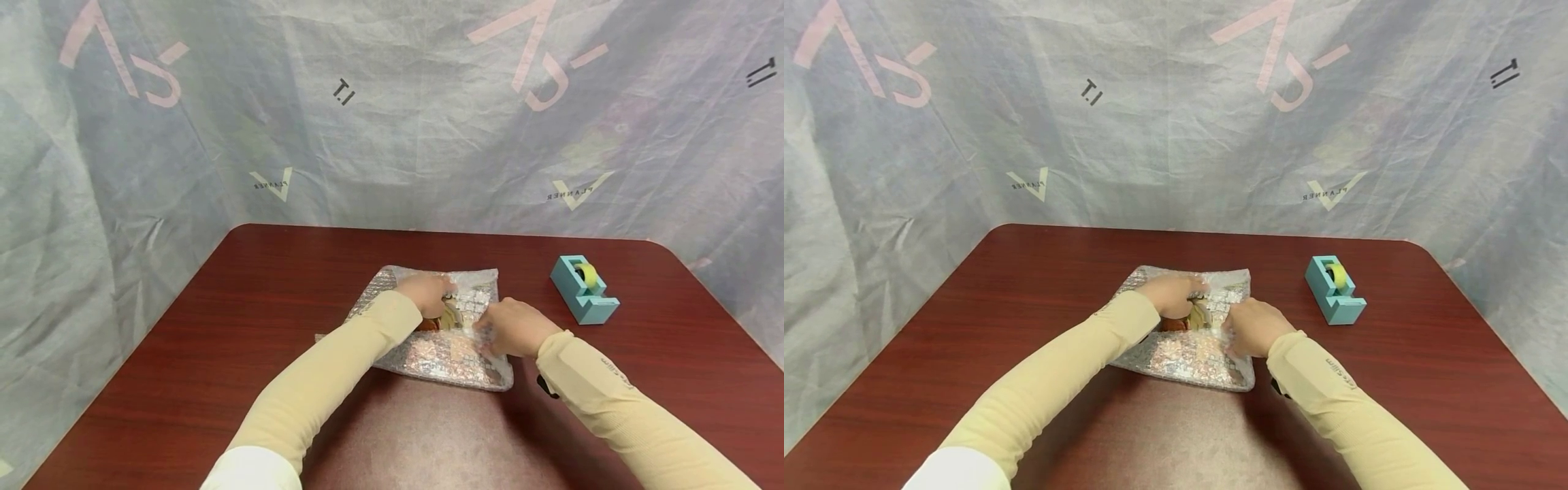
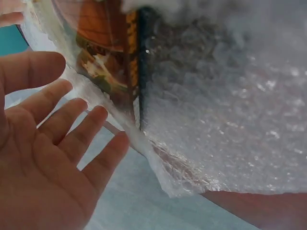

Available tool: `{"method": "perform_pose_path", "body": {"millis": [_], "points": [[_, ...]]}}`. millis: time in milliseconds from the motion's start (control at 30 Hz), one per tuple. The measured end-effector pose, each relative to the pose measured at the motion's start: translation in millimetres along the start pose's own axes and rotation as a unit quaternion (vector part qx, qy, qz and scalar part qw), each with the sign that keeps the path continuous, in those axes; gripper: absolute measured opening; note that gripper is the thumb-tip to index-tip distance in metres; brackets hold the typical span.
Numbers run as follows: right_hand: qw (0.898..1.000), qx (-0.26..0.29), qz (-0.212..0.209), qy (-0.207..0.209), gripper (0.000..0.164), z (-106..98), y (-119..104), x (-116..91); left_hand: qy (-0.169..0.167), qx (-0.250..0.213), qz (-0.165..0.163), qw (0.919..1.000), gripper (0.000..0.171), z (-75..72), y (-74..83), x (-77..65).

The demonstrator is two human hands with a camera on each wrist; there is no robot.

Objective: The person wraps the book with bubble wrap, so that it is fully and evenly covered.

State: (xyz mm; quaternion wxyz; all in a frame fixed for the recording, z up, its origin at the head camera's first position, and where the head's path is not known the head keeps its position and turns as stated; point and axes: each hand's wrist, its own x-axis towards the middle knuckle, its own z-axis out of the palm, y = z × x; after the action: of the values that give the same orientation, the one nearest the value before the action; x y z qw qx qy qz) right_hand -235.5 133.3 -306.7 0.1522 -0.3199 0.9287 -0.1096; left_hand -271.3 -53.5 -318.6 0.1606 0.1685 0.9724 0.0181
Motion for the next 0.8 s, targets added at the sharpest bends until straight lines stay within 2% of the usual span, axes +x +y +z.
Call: {"method": "perform_pose_path", "body": {"millis": [167, 300, 367, 467, 600, 700, 800], "points": [[1.0, 0.006, -0.003, -0.025, 0.036, -2, 4, -2, -0.018, -0.004, -0.001, 0.9998, 0.06, -1.7, 4.0, -3.8], [0.999, 0.011, -0.001, -0.039, 0.036, -3, 6, -2, -0.03, -0.009, -0.014, 0.9994, 0.06, -3.6, 7.5, -5.7], [1.0, 0.009, -0.012, -0.025, 0.032, -3, 7, -1, -0.033, -0.012, -0.018, 0.9992, 0.06, -3.6, 8.1, -5.7], [0.999, -0.012, -0.03, 0.017, 0.022, 1, 7, 3, -0.038, -0.017, -0.022, 0.9989, 0.059, -3.3, 8.0, -4.0], [0.998, -0.039, -0.018, 0.052, 0.021, 5, 6, 8, -0.042, -0.033, -0.034, 0.998, 0.057, -4.1, 7.2, -2.0], [0.995, -0.07, -0.014, 0.072, 0.042, 5, 3, 10, -0.043, -0.042, -0.043, 0.9972, 0.058, -4.6, 6.5, -0.5], [0.992, -0.094, -0.022, 0.081, 0.077, 3, 1, 13, -0.05, -0.041, -0.046, 0.9968, 0.059, -4.8, 6.3, 1.0]]}}
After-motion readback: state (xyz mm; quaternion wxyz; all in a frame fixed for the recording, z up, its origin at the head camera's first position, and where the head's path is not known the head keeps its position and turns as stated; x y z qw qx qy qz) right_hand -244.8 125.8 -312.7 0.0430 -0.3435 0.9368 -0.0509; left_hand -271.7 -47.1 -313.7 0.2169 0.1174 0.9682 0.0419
